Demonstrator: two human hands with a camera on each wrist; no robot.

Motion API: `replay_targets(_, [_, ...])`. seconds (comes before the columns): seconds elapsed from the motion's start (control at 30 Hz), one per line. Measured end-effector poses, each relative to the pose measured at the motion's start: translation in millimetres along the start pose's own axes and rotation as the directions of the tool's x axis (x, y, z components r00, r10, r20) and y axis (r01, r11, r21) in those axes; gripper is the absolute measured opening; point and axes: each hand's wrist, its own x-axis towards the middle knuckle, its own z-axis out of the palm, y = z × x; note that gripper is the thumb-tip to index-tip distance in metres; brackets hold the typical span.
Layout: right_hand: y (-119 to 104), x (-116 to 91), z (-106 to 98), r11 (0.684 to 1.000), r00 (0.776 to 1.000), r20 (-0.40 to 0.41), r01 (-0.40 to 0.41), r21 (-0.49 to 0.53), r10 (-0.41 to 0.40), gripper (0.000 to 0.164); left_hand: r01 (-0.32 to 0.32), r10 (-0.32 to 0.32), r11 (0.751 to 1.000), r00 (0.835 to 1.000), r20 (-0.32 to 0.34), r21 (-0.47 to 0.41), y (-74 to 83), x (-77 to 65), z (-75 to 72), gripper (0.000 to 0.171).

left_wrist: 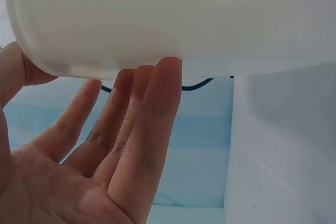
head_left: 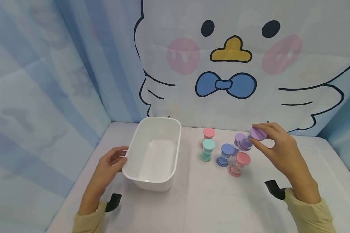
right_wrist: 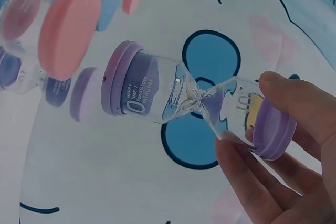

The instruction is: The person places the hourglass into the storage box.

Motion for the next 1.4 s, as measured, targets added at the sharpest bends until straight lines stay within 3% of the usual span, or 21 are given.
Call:
replay_targets(0.53, [-27.7, 25.7, 17.7, 0.996, 0.997, 0.033, 0.067, 0.063, -0.069, 0.053, 0.002, -0.002, 1.000, 1.000, 0.001, -0.004, -2.9, -0.8, -0.4, 0.042])
replay_targets(0.8, [-41.3, 36.8, 28.5, 0.986, 0.991, 0.011, 0.131, 0.105, -0.133, 0.053, 0.000, 0.000, 1.000, 1.000, 0.004, -0.023, -2.4, -1.0, -0.9, 0.040])
replay_targets(1.4, [-88.6, 65.9, 44.8, 0.935, 0.965, -0.043, 0.261, 0.242, -0.258, 0.048, -0.016, 0.017, 0.999, 1.000, 0.009, -0.034, -4.9, 0.0, -0.8, 0.038])
